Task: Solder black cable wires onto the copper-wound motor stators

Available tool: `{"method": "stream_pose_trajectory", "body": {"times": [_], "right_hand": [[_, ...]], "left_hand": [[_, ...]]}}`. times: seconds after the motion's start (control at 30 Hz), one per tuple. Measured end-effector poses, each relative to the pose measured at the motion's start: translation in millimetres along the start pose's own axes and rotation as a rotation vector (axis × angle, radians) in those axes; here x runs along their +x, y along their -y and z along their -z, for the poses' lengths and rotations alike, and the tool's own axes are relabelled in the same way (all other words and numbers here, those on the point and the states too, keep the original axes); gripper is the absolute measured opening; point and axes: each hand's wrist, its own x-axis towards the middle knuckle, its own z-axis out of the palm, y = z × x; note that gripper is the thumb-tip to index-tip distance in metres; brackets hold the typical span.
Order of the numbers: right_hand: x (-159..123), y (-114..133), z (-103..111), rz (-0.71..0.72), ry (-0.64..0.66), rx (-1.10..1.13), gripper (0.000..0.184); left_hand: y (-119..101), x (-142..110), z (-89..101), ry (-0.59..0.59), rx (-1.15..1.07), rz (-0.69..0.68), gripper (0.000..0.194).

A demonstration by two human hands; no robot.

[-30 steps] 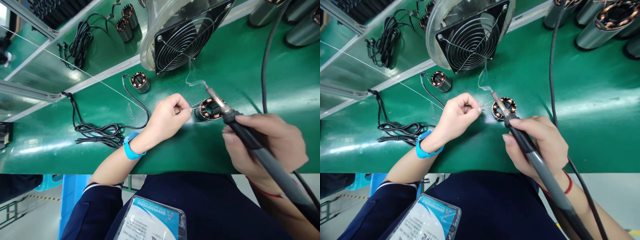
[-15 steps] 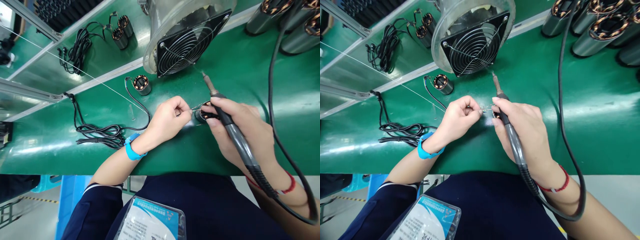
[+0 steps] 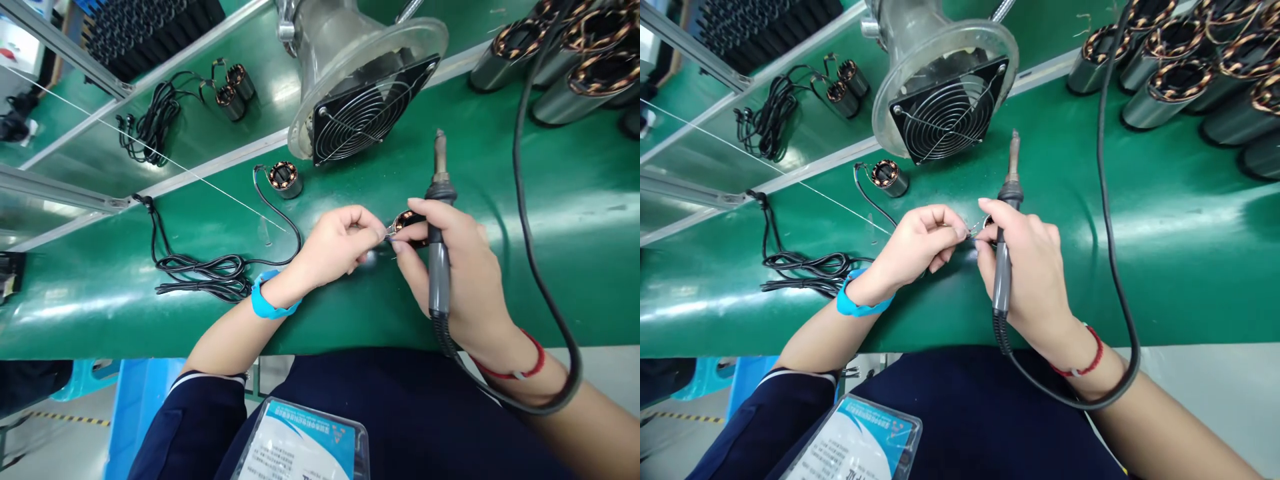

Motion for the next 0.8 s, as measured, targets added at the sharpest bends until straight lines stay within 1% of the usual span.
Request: {"method": "stream_pose_trajectory", "body": {"times": [0.03,0.17,0.23,0.3,0.43,0.53,0.67,0.8], "right_hand": [[0.1,0.5,0.2,-0.011,-0.009,0.031,0.043],[3.3,1.1,1.8,0.009,-0.045,0.107,0.047],[5.1,0.7,2.0,0.037,-0.046,0.112,0.049],[5.7,0.1,1.6,0.044,-0.047,0.111,0.048],[4.2,-1.2,-0.3,0.023,-0.066,0.133,0.047],[3.0,-2.8,-1.7,0.026,-0.082,0.146,0.05],[2.2,-4.8,-3.2,0.043,-0.09,0.119,0.05],[1.2,-4.3,-2.9,0.053,-0.086,0.099,0.05]], "left_hand": [[2.3,-0.2,0.2,-0.029,0.036,-0.089,0.012],[11.8,-0.1,0.7,-0.151,0.288,-0.545,0.01],[14.3,-0.1,0.3,-0.175,0.399,-0.667,0.01],[15.2,-0.3,-0.3,-0.188,0.464,-0.72,0.011],[15.6,-0.9,-0.3,-0.184,0.508,-0.771,0.009],[16.8,-0.6,0.9,-0.179,0.532,-0.819,0.012],[20.8,0.4,0.8,-0.21,0.613,-0.861,0.009],[26.5,1.4,-0.4,-0.23,0.756,-0.932,0.017]]}}
